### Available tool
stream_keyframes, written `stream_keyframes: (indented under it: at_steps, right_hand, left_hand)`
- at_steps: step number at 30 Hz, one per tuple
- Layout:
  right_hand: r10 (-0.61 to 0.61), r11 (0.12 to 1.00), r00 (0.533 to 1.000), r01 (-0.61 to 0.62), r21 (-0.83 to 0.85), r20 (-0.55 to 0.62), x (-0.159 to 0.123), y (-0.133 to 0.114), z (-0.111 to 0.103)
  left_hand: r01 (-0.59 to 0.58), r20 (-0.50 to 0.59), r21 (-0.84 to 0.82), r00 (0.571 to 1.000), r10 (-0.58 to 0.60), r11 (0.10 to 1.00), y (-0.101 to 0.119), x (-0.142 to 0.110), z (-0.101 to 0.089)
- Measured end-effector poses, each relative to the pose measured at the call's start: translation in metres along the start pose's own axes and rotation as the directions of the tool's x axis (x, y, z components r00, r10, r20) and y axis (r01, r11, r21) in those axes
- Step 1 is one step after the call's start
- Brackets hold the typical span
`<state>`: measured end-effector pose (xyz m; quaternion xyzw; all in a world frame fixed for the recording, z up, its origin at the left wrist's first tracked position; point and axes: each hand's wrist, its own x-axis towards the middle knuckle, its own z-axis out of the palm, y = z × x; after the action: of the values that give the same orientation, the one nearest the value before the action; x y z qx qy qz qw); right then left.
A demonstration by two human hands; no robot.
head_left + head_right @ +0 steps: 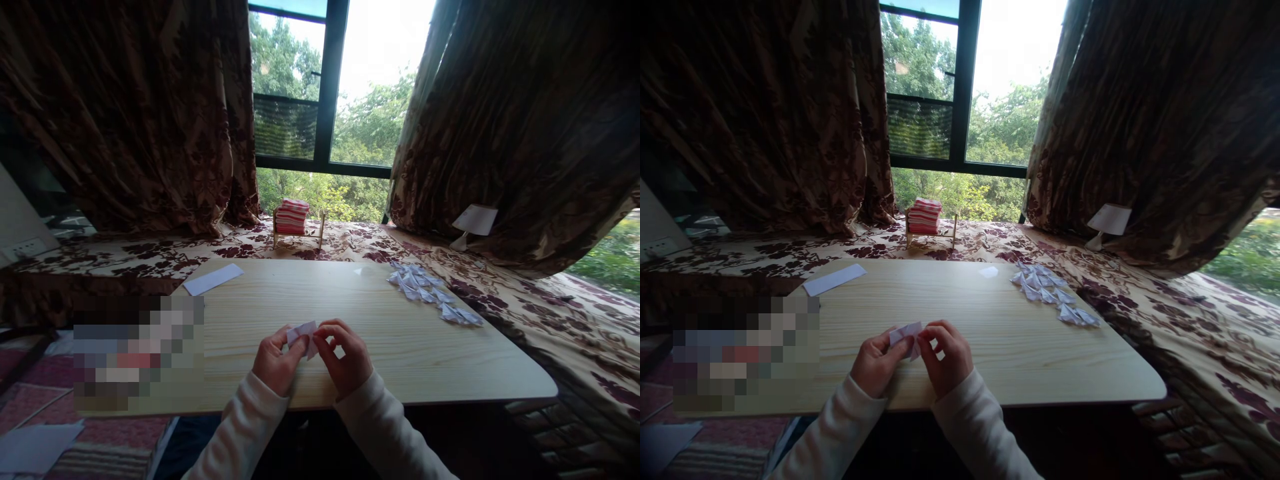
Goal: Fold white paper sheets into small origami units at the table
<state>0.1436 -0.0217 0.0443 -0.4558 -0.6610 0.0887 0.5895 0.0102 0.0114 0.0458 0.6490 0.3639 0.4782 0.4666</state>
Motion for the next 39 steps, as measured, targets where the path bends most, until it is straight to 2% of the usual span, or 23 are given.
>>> stream_keyframes:
  at_steps: [5, 15, 20, 23, 26, 32, 39]
  right_hand:
    - [0.008, 1.0, 1.0, -0.008, 0.014, 0.001, 0.0, 0.001, 0.0]
    - [0.101, 0.992, 0.995, -0.1, 0.081, -0.01, 0.0, 0.005, 0.001]
    - [0.268, 0.947, 0.963, -0.266, 0.182, 0.012, -0.001, 0.011, 0.003]
    - [0.339, 0.908, 0.938, -0.347, 0.233, 0.075, 0.0, 0.013, 0.004]
    - [0.329, 0.899, 0.934, -0.355, 0.257, 0.142, 0.0, 0.012, 0.003]
    - [0.336, 0.892, 0.933, -0.359, 0.273, 0.128, 0.004, 0.006, 0.0]
    - [0.395, 0.864, 0.909, -0.418, 0.282, 0.137, 0.011, 0.01, -0.002]
  left_hand:
    - [-0.016, 0.03, 0.027, 0.999, 0.015, 1.0, 0.003, 0.0, 0.0]
    - [-0.057, 0.052, 0.066, 0.997, 0.054, 0.996, 0.003, 0.0, 0.003]
    - [-0.053, 0.046, 0.087, 0.998, 0.049, 0.995, 0.003, 0.001, 0.003]
    - [-0.052, 0.037, 0.1, 0.998, 0.048, 0.994, 0.003, -0.001, 0.002]
    - [-0.055, 0.032, 0.118, 0.998, 0.051, 0.992, 0.005, -0.002, 0.002]
    - [-0.052, 0.04, 0.117, 0.998, 0.048, 0.992, 0.011, -0.001, 0.004]
    - [-0.006, -0.03, 0.068, 1.0, 0.008, 0.998, 0.004, 0.002, 0.007]
